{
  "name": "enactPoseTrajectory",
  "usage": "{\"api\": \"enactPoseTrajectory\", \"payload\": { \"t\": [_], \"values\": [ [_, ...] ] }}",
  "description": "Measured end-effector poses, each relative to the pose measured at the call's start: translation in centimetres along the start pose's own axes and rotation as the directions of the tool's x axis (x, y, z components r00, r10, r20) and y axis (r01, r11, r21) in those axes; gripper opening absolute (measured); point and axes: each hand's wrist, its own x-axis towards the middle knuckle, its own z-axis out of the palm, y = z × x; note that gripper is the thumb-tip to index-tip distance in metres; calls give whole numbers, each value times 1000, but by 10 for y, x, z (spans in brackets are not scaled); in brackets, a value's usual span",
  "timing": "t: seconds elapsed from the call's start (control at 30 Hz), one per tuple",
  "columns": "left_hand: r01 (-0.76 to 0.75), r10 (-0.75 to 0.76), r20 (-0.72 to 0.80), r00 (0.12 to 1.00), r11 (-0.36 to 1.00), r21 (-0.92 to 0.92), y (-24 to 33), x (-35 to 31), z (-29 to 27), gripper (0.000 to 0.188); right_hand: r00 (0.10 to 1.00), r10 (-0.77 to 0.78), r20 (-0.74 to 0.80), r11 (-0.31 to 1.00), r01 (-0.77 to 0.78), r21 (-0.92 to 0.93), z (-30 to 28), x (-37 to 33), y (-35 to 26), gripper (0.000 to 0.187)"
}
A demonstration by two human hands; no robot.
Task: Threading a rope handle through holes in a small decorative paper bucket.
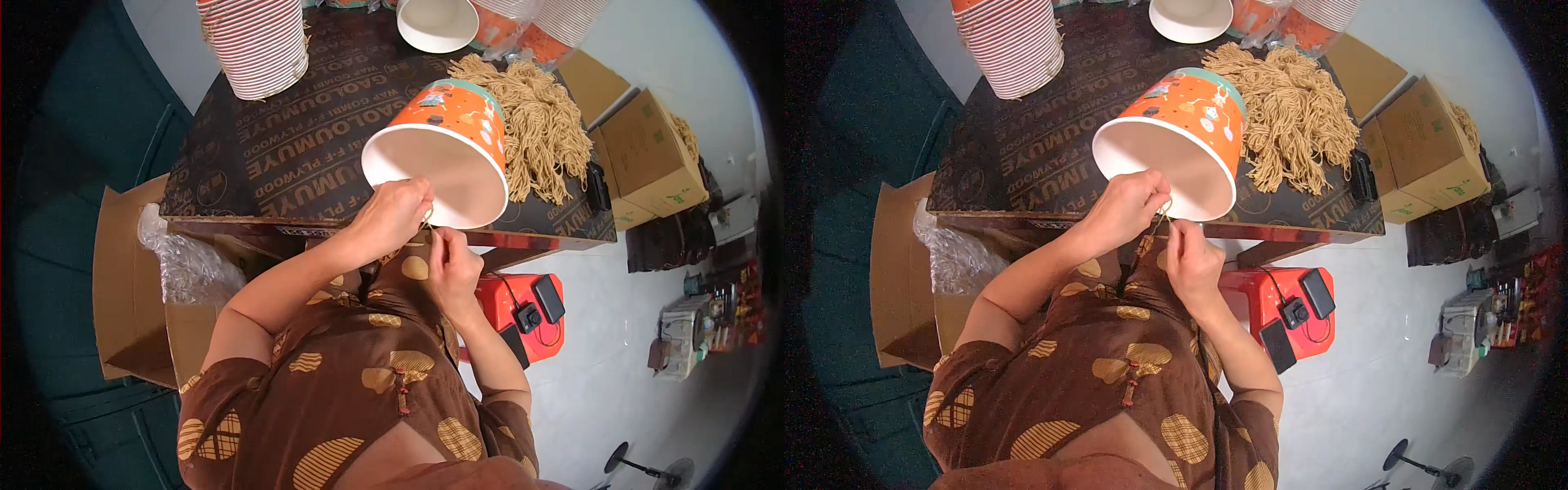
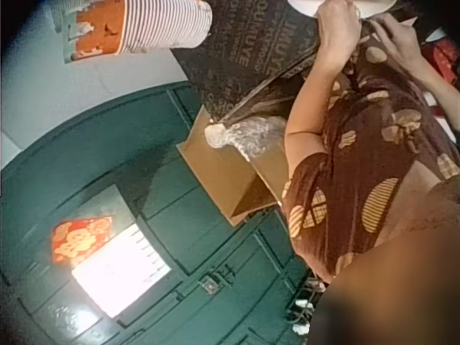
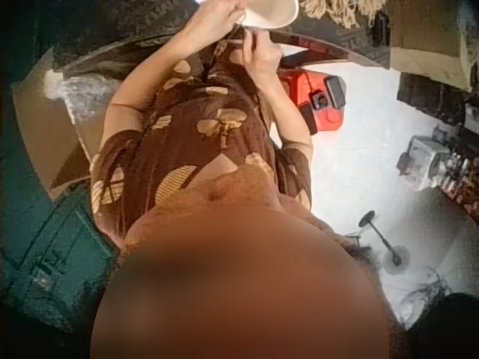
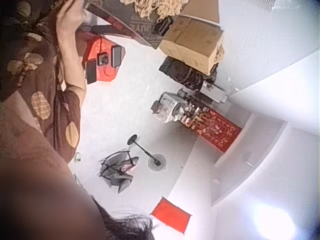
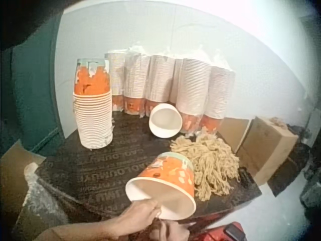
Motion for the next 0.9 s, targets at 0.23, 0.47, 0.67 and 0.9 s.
{"api": "enactPoseTrajectory", "payload": {
  "t": [0.23,0.47,0.67,0.9],
  "values": [
    [31,-31,18,999,999,-20,-3,2,-1,9,754,543,370,686,-652,322,-9,-6,-20,12],
    [113,-110,66,992,992,-50,0,3,-1,12,545,522,656,181,-823,539,3,-15,-26,34],
    [187,-181,112,977,982,-42,5,5,-5,12,588,341,734,-39,-771,636,15,-18,-16,23],
    [33,-31,46,998,998,-44,1,5,-3,12,482,489,727,96,-858,504,17,-2,-27,15]
  ]
}}
